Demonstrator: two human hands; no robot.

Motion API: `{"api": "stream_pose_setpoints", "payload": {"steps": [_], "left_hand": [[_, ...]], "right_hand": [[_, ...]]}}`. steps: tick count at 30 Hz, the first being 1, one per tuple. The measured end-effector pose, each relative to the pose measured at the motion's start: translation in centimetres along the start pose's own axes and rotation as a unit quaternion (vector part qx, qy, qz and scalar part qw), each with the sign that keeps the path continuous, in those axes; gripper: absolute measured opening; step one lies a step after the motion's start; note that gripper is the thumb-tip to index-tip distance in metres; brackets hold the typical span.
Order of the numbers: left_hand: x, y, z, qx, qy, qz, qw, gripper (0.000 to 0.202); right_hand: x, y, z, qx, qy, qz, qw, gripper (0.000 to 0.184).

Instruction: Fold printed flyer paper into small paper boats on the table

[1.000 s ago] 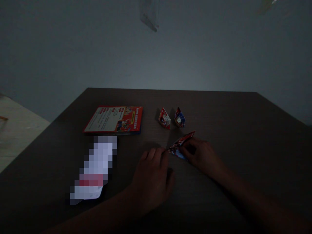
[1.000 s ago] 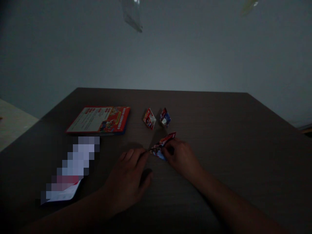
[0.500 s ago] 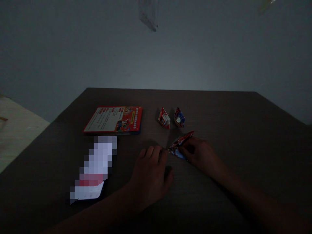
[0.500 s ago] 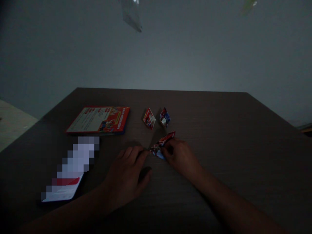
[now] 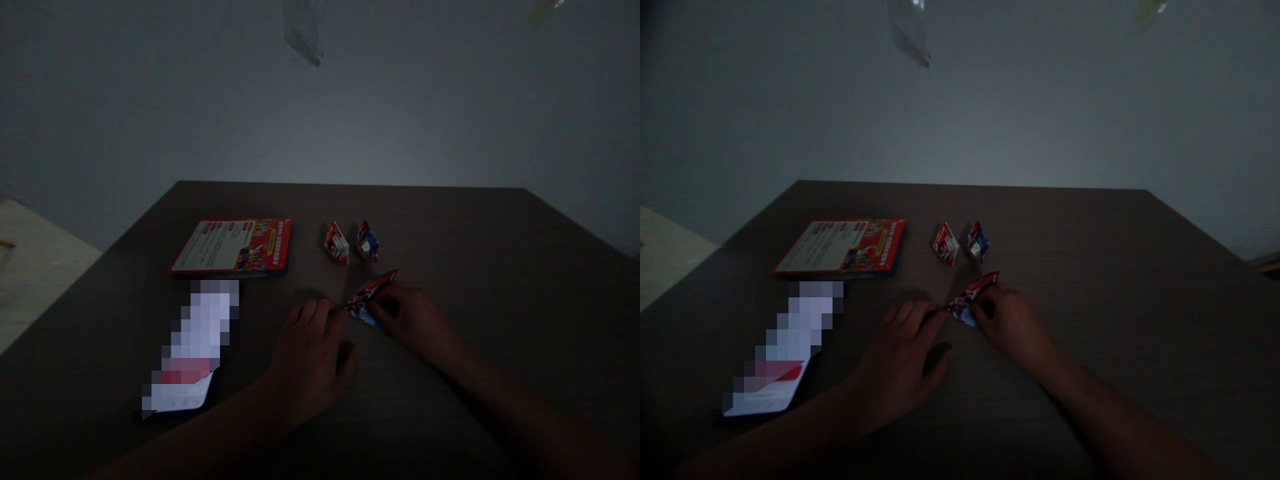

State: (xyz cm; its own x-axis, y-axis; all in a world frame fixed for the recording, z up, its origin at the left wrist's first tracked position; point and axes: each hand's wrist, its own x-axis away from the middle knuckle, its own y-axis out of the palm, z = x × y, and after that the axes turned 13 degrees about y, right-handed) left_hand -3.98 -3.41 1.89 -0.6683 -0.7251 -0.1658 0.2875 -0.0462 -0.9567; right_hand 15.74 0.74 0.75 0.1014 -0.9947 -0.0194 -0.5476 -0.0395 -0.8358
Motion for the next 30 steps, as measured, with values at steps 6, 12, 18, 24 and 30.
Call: {"api": "stream_pose_setpoints", "payload": {"steps": [6,12,18,24,30], "left_hand": [[-0.36,-0.05,0.22,-0.028,0.026,-0.012,0.999,0.035],[-0.25,0.36,0.45,-0.05,0.06,-0.007,0.997,0.036],[-0.32,0.45,0.66,-0.057,0.069,-0.026,0.996,0.037],[-0.43,0.15,0.87,-0.054,0.058,-0.026,0.996,0.036],[-0.47,0.13,0.85,-0.062,0.04,-0.018,0.997,0.033]], "right_hand": [[0.01,0.12,0.07,0.001,-0.003,0.008,1.0,0.01],[0.02,0.09,0.17,-0.006,-0.004,0.007,1.0,0.012],[0.03,0.04,0.18,0.008,-0.001,0.002,1.0,0.011],[0.05,-0.04,0.11,-0.003,0.004,0.002,1.0,0.011],[0.03,-0.03,0.18,0.005,0.006,0.002,1.0,0.011]]}}
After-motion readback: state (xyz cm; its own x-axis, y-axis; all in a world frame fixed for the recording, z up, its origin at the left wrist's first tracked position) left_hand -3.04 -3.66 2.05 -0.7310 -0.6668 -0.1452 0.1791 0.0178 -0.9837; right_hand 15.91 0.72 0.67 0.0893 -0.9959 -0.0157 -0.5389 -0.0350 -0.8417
